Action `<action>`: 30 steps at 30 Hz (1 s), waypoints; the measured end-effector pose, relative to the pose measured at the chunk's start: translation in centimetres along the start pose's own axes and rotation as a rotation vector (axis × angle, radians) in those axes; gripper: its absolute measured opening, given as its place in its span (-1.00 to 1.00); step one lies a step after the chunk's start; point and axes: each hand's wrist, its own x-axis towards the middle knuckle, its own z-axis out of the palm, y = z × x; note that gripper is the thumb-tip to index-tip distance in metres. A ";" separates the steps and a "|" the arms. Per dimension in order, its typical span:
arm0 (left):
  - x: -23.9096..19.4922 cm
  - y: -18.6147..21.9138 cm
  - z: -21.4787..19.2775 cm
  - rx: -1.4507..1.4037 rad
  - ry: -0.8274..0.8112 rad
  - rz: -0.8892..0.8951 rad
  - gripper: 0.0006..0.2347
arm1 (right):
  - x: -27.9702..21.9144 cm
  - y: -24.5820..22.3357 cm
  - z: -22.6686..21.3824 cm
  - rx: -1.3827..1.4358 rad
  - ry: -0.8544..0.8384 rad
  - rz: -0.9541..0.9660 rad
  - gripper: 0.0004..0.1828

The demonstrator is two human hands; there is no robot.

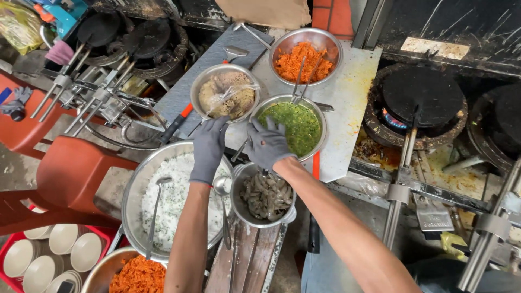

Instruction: Preparing and cooking savory pancakes (Bánh Xèo) with shrimp, pork, and vegetables on multiple burners.

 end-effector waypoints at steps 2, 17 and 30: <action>0.0 -0.5 0.4 0.007 -0.014 0.009 -0.84 | 0.4 -1.1 -1.5 0.012 -0.051 0.017 -0.28; 1.9 -5.6 2.5 -0.255 -0.041 -0.307 -0.83 | 1.3 -1.9 -1.1 -0.013 -0.180 0.063 -0.23; 1.5 -6.3 2.5 -0.290 0.027 -0.457 -0.76 | 2.0 -3.1 -1.3 0.002 -0.255 0.130 -0.12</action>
